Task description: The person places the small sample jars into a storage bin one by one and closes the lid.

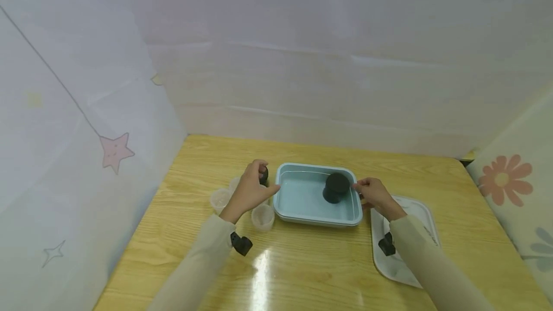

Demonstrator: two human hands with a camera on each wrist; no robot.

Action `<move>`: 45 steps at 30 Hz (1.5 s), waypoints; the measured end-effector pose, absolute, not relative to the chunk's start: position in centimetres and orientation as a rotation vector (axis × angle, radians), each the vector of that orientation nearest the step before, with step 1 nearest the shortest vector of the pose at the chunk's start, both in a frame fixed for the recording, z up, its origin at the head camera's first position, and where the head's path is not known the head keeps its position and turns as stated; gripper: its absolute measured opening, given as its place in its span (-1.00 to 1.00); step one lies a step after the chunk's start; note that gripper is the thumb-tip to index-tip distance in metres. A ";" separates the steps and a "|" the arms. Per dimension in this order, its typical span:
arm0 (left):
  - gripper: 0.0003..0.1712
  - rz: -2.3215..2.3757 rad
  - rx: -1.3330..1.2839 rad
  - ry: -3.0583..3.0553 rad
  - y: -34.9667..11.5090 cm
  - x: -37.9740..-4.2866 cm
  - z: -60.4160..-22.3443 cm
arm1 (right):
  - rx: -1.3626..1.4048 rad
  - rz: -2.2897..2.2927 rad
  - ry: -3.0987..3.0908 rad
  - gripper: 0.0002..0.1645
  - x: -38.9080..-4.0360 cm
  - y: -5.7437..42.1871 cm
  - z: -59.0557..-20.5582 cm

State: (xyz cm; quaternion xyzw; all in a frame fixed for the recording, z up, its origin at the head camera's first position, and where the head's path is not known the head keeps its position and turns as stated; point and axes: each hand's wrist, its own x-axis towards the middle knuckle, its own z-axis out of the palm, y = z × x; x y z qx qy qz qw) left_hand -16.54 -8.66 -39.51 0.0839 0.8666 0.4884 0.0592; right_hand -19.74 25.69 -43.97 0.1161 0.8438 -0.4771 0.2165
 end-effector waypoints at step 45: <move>-0.18 1.623 0.049 2.552 -10.3 -10.9 -49.6 | 0.330 -1.343 2.321 -0.50 -20.0 25.8 -44.2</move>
